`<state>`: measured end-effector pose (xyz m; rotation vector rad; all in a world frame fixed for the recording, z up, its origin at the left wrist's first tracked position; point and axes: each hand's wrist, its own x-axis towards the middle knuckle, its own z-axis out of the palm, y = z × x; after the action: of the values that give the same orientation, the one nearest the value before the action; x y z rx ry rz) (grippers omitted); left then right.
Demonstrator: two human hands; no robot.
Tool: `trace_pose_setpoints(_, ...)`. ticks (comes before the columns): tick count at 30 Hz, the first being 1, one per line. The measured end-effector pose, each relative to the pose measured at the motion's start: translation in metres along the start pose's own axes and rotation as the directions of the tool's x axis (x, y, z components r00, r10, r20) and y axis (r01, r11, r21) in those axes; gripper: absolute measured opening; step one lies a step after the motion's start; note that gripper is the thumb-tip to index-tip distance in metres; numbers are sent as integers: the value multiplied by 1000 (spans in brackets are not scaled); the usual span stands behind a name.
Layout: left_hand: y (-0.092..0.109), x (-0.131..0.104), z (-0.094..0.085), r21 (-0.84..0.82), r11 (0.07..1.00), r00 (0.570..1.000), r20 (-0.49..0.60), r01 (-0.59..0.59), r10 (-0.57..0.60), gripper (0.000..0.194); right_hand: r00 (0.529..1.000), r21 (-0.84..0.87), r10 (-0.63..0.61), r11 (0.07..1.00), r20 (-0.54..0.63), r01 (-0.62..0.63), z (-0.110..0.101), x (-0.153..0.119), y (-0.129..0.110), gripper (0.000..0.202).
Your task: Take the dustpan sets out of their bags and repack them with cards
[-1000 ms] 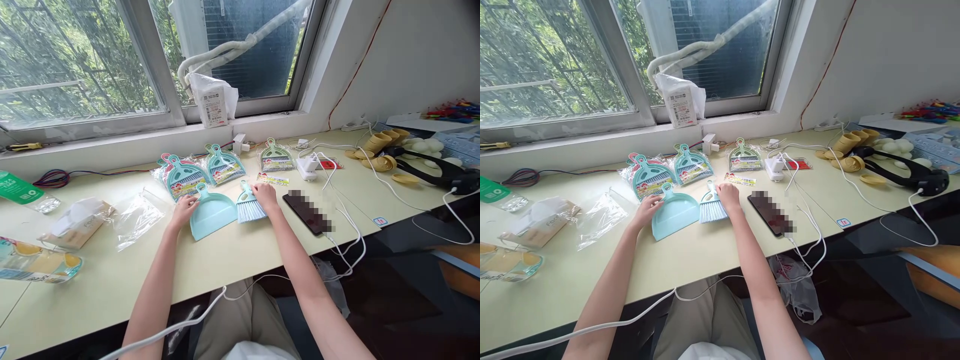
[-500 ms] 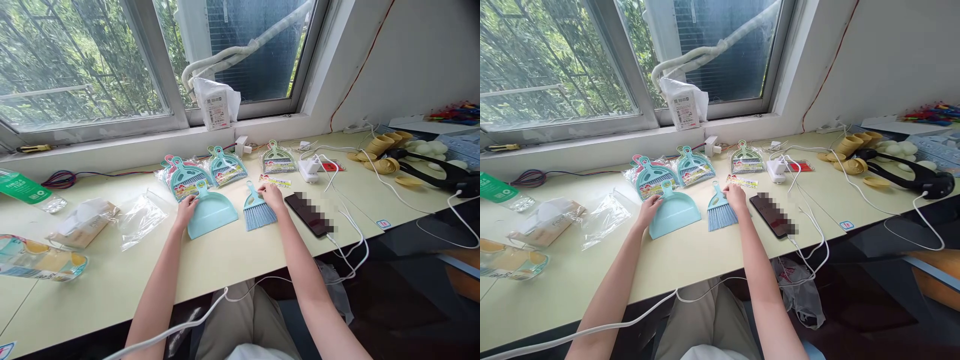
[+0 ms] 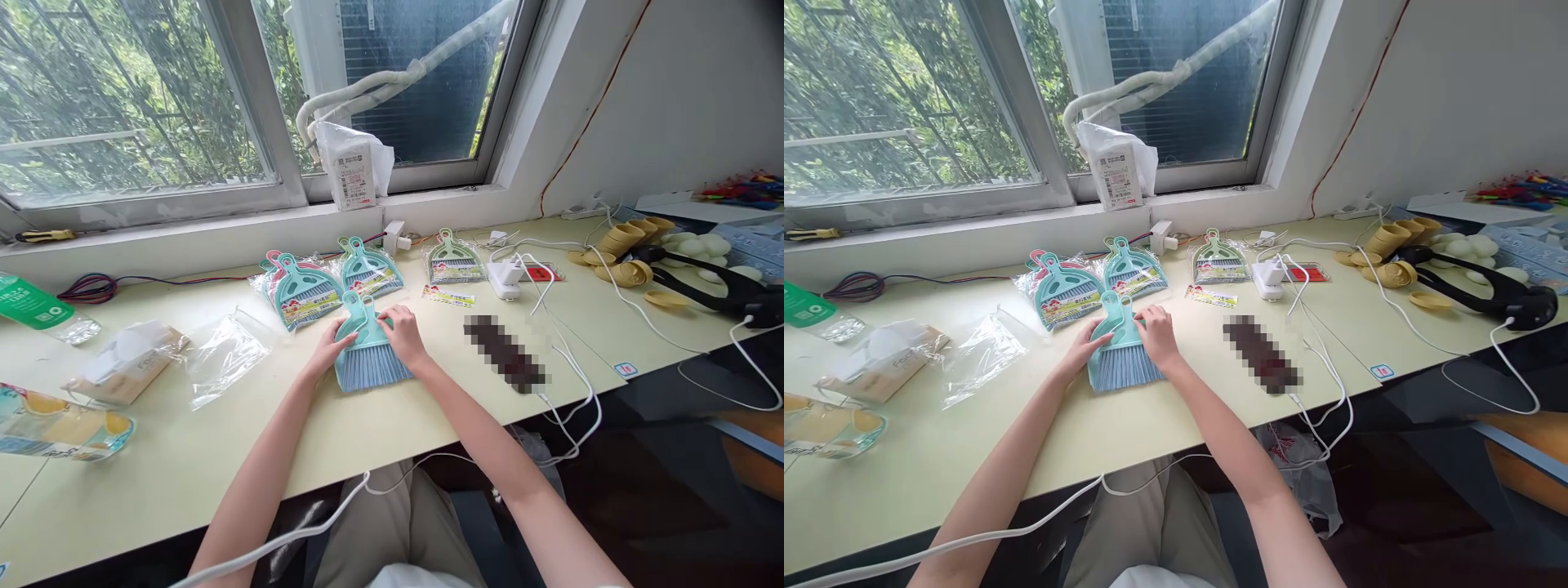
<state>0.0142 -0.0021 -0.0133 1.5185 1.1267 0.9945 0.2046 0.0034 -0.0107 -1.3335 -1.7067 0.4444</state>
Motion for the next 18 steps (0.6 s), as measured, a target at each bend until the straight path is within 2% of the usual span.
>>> trace_pose_setpoints(2,3,-1,2,19,1000,1000,26,11,-11,50,1000,-98,-2,995,-8,2,-1,0,0,8)
trace_pose_setpoints(4,5,0,1,29,998,997,49,52,-53,48,996,-35,87,996,37,-86,-6,4,6,29)
trace_pose_setpoints(6,6,1,-1,28,997,994,79,75,-77,48,958,125,187,968,218,-217,-11,10,14,47)
trace_pose_setpoints(7,6,2,-2,39,997,993,93,74,-77,48,919,205,204,937,338,-283,-13,13,19,48)
trace_pose_setpoints(9,4,5,-3,84,995,993,98,60,-68,48,841,313,182,871,510,-378,-14,16,27,38)
trace_pose_setpoints(10,4,6,-3,111,992,993,95,54,-64,47,824,343,170,850,541,-400,-13,17,30,33)
trace_pose_setpoints(13,1,9,-5,169,984,992,106,52,-71,44,841,360,183,842,508,-401,-6,17,34,29)
trace_pose_setpoints(18,0,12,-6,174,982,985,147,66,-92,39,866,253,271,881,421,-399,5,16,31,26)
